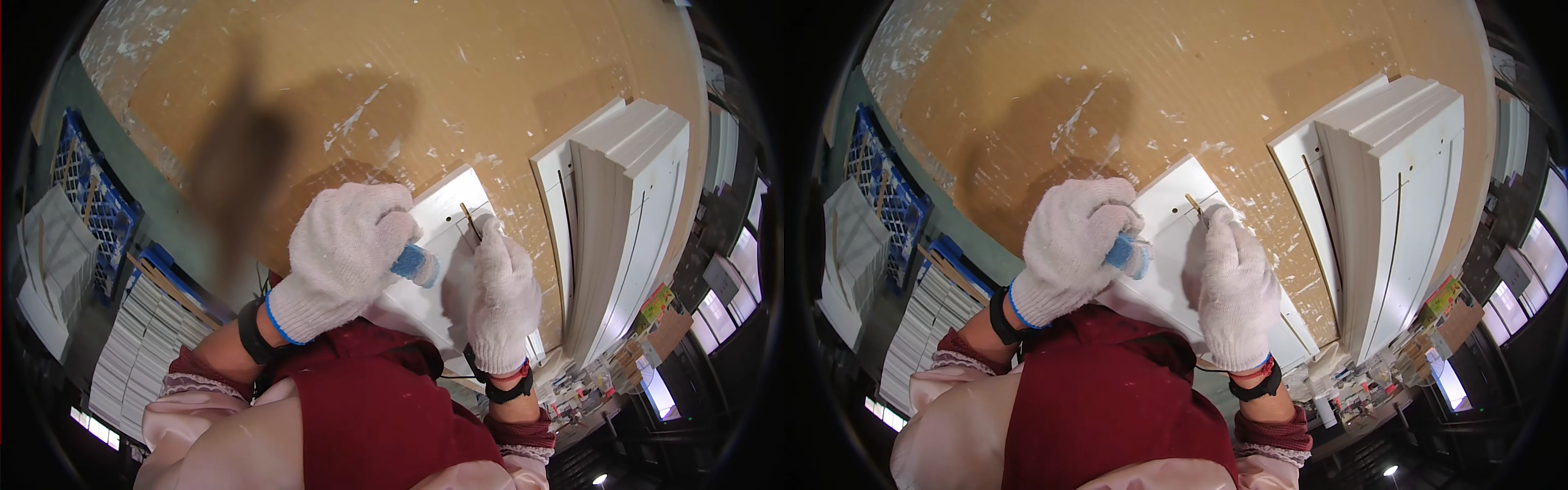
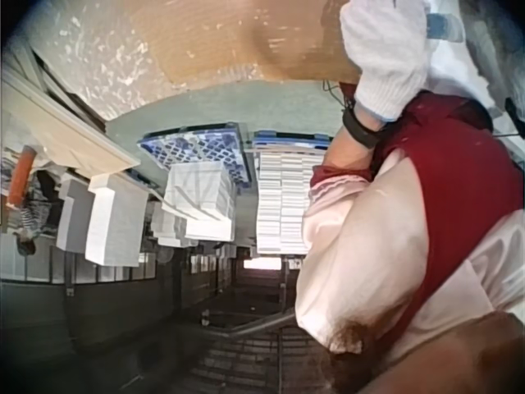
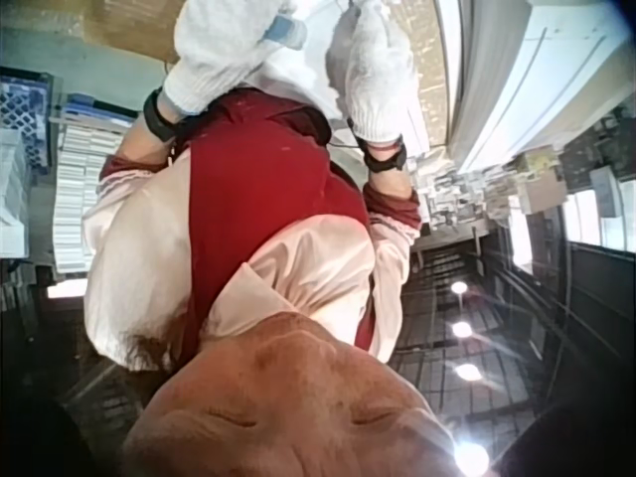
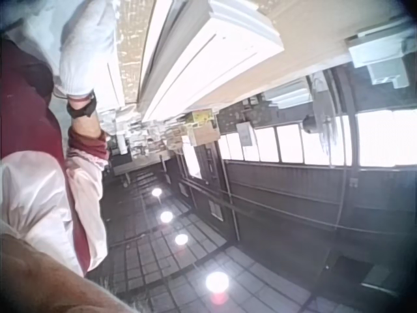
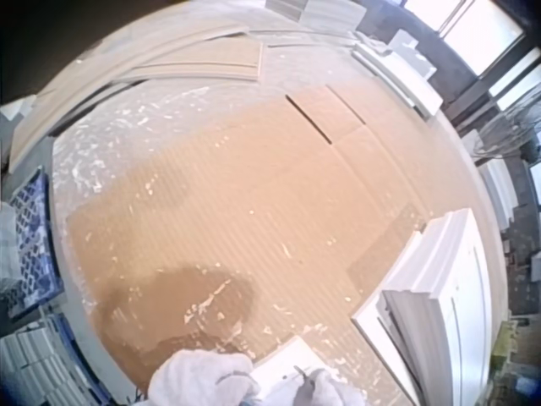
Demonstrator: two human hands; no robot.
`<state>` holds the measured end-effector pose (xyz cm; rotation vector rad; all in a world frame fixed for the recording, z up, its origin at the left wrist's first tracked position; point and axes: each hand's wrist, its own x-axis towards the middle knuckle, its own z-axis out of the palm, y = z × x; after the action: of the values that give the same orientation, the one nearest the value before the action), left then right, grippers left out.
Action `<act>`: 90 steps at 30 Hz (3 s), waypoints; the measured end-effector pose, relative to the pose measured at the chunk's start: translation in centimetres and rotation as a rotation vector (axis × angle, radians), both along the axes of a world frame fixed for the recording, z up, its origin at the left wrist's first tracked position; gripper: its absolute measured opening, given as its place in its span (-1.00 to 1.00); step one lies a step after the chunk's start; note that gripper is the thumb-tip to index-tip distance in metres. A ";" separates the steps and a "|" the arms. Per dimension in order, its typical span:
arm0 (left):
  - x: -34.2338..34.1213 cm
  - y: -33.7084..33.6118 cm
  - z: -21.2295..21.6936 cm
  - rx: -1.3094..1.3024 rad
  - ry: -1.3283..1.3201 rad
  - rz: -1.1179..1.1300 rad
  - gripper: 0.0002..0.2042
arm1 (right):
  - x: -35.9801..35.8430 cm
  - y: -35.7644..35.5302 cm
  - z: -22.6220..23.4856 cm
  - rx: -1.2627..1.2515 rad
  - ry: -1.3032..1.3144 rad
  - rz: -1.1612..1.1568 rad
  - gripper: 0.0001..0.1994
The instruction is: The person sands the surface and edges of white wooden panels using a sanding block and a cloth. They repeatedly rub the panels on a workbench, switching between tools and wiping the surface.
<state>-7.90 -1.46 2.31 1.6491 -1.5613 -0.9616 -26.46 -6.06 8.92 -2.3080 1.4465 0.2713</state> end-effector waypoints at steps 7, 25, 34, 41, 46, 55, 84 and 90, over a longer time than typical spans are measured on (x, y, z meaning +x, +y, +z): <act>-0.4 -0.1 0.7 0.165 0.070 0.038 -0.77 | -0.1 -0.2 -0.3 0.006 -0.078 0.002 -0.51; 0.2 -0.1 0.9 0.001 0.007 -0.016 -0.74 | -1.1 0.8 -0.1 -0.051 -0.237 -0.050 -0.54; -0.5 1.2 4.3 0.183 0.280 -0.134 -0.73 | 0.4 3.2 1.3 0.331 -0.847 -0.545 -0.74; -2.0 2.2 4.5 0.589 0.789 -0.046 -0.78 | 1.3 4.2 0.6 0.788 -1.183 -1.008 -0.73; -2.3 2.4 3.2 0.197 0.856 -0.012 -0.80 | 0.2 3.2 0.3 0.812 -1.083 -0.868 -0.74; -1.0 2.7 1.6 0.222 0.871 0.165 -0.78 | 0.3 -3.6 -1.2 0.245 -0.347 -0.477 -0.74; -1.2 2.2 1.5 0.132 0.562 0.071 -0.74 | 0.6 -2.3 -4.3 -0.140 -0.389 -0.309 -0.74; -1.1 2.3 1.2 0.164 0.510 0.046 -0.76 | 1.0 -2.9 -2.7 -0.007 -0.215 -0.264 -0.76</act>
<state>-8.98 0.80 3.56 1.3887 -1.1195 -1.3855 -25.46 -8.93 6.20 -2.0474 1.6162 -0.0563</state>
